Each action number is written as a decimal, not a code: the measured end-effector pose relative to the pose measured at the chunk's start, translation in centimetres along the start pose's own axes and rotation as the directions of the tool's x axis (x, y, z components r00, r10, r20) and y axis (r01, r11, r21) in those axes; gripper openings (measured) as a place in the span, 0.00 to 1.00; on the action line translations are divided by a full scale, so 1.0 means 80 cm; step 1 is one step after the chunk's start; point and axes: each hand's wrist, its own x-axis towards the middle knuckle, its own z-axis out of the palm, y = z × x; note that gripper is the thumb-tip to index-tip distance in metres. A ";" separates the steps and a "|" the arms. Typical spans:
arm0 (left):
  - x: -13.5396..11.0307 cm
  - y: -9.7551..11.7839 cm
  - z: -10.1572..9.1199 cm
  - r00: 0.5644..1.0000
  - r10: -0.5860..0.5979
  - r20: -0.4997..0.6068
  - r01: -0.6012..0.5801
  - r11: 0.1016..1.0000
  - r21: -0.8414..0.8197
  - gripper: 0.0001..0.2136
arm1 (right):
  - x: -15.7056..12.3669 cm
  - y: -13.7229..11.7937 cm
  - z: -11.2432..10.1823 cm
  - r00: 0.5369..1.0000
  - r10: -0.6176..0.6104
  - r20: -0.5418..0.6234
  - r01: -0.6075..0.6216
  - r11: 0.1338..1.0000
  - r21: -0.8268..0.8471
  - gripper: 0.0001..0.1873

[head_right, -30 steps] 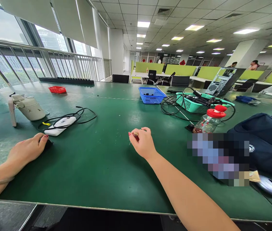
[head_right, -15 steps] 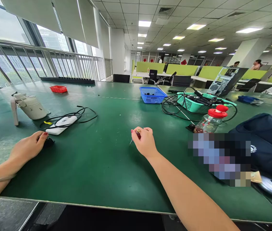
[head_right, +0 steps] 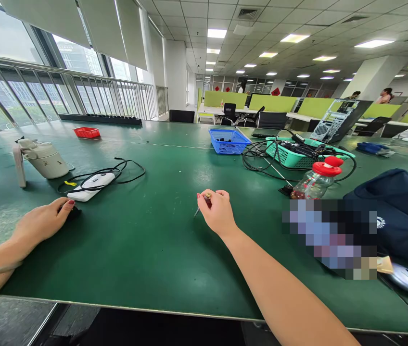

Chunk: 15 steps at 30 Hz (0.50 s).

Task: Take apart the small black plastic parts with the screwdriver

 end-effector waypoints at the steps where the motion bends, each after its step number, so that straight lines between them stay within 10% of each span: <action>1: 0.000 -0.002 0.000 1.000 -0.004 -0.009 0.004 1.000 0.000 0.32 | 0.000 0.000 0.000 1.000 0.000 0.001 0.000 1.000 -0.001 0.21; 15: -0.006 0.000 -0.004 0.998 0.042 -0.045 -0.039 0.997 0.060 0.25 | 0.000 0.000 -0.001 1.000 0.000 0.014 0.000 1.000 -0.007 0.21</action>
